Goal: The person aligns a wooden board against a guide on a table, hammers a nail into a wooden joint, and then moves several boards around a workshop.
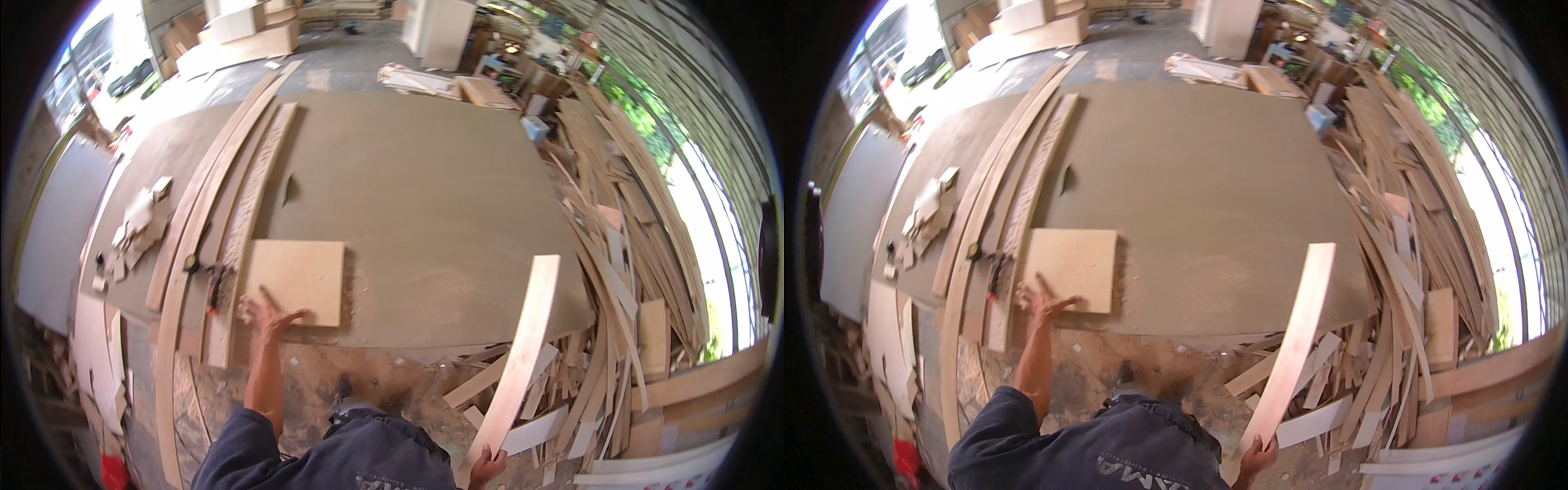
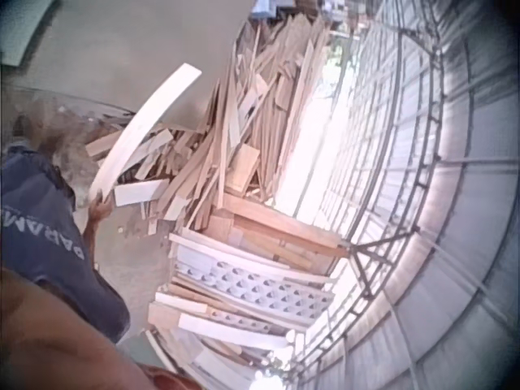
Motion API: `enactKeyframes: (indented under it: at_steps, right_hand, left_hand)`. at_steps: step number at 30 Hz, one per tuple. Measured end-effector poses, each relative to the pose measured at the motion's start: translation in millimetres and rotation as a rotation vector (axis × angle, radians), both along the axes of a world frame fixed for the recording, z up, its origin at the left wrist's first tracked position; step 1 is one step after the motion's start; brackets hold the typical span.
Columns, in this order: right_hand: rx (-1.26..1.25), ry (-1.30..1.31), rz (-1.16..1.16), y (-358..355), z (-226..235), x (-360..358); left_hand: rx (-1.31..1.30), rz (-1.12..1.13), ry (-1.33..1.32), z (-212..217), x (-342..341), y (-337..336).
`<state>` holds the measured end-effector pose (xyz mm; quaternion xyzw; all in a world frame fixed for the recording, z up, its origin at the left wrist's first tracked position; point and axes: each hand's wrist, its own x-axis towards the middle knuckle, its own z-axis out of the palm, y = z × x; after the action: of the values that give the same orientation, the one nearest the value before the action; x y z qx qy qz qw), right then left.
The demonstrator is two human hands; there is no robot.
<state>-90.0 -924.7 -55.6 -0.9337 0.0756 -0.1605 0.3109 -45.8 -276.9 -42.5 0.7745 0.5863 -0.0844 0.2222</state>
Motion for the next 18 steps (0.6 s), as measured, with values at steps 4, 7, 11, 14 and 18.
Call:
enactKeyframes:
  at_steps: [4,7,11,14,18]
  right_hand:
    - [0.172,0.096,-0.097,18.8,2.2,-6.2]
    - [0.183,0.033,-0.075,42.0,20.7,16.4]
    - [0.05,-0.003,-0.027,53.2,30.9,47.4]
    - [0.082,0.025,-0.018,53.7,42.6,54.4]
    - [-0.032,-0.025,0.03,55.8,70.9,35.4]
  left_hand:
    - [-0.006,-0.012,-0.148,-4.3,-4.2,-17.6]
    - [-0.068,-0.112,-0.214,0.8,11.1,-37.4]
    - [-0.191,-0.253,-0.22,7.7,26.1,-41.7]
    - [-0.274,-0.399,-0.179,11.9,53.8,-24.5]
    - [-0.15,-0.442,-0.135,34.2,89.6,65.8]
